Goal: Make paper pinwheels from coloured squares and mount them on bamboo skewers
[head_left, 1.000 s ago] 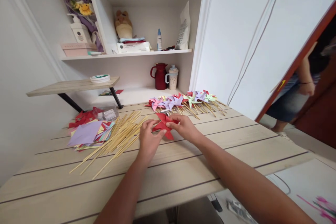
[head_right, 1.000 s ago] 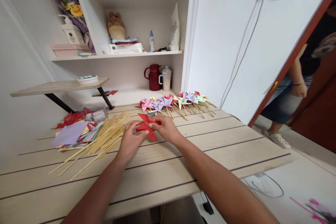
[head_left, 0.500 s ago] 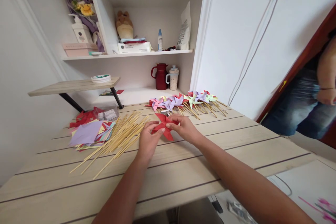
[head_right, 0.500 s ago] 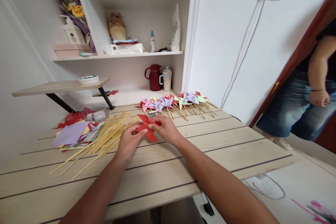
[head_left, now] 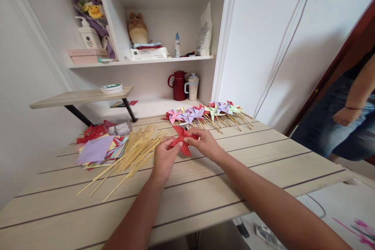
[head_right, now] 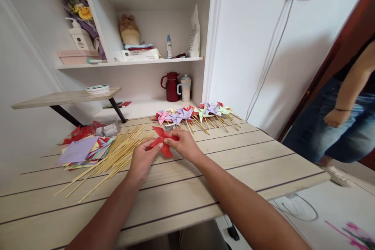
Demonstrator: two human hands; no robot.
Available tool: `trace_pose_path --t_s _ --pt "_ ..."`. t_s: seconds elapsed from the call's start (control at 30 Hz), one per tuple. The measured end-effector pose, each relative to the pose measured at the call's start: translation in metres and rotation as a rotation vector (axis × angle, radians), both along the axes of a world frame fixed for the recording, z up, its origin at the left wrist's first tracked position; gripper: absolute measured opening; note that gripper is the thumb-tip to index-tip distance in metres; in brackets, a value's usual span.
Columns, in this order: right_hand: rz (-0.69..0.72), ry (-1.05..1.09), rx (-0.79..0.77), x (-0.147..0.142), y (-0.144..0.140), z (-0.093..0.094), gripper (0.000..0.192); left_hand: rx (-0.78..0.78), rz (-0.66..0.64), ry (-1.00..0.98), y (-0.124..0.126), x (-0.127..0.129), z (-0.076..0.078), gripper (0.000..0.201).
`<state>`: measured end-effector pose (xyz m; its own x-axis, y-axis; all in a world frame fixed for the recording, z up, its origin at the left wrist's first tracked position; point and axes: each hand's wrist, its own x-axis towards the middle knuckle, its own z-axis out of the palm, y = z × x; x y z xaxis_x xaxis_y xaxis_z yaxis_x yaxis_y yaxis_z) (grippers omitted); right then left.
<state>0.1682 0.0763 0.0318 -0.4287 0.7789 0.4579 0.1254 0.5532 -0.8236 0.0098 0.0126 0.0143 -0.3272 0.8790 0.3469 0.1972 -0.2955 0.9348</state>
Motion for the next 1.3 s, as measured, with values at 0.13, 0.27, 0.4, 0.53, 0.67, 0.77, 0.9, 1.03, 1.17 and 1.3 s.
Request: trace_pose_path --t_s 0.13,0.27,0.4,0.53,0.67,0.77,0.9,1.03,1.17,1.3 --pt "0.000 0.023 -0.045 -0.002 0.001 -0.001 0.021 0.007 -0.001 -0.020 -0.001 0.001 0.002 0.016" --pt "0.005 0.058 -0.080 -0.002 0.002 -0.002 0.021 0.019 0.007 -0.060 0.000 -0.001 0.000 0.017" --pt "-0.025 0.085 -0.089 0.000 0.004 -0.002 0.024 0.014 0.030 -0.079 0.000 -0.003 -0.001 0.017" --pt "-0.087 0.114 -0.076 0.007 0.012 -0.005 0.028 0.031 0.049 -0.087 0.000 -0.004 -0.001 0.013" --pt "-0.212 0.043 -0.118 0.018 0.030 -0.014 0.026 0.029 0.091 -0.145 0.002 -0.005 -0.002 0.014" --pt "-0.231 -0.141 -0.233 0.026 0.044 -0.025 0.018 0.010 0.135 -0.217 0.003 -0.009 -0.004 0.019" --pt "-0.231 -0.212 -0.259 0.030 0.053 -0.038 0.009 -0.034 0.179 -0.351 0.005 -0.013 -0.005 0.028" --pt "-0.215 -0.252 -0.246 0.028 0.054 -0.044 0.011 -0.064 0.231 -0.434 0.005 -0.016 -0.004 0.028" --pt "-0.204 -0.304 -0.197 0.023 0.054 -0.048 0.011 -0.071 0.218 -0.436 0.004 -0.016 -0.004 0.030" --pt "-0.217 -0.350 -0.177 0.017 0.057 -0.051 0.006 -0.066 0.197 -0.404 0.004 -0.015 -0.005 0.033"
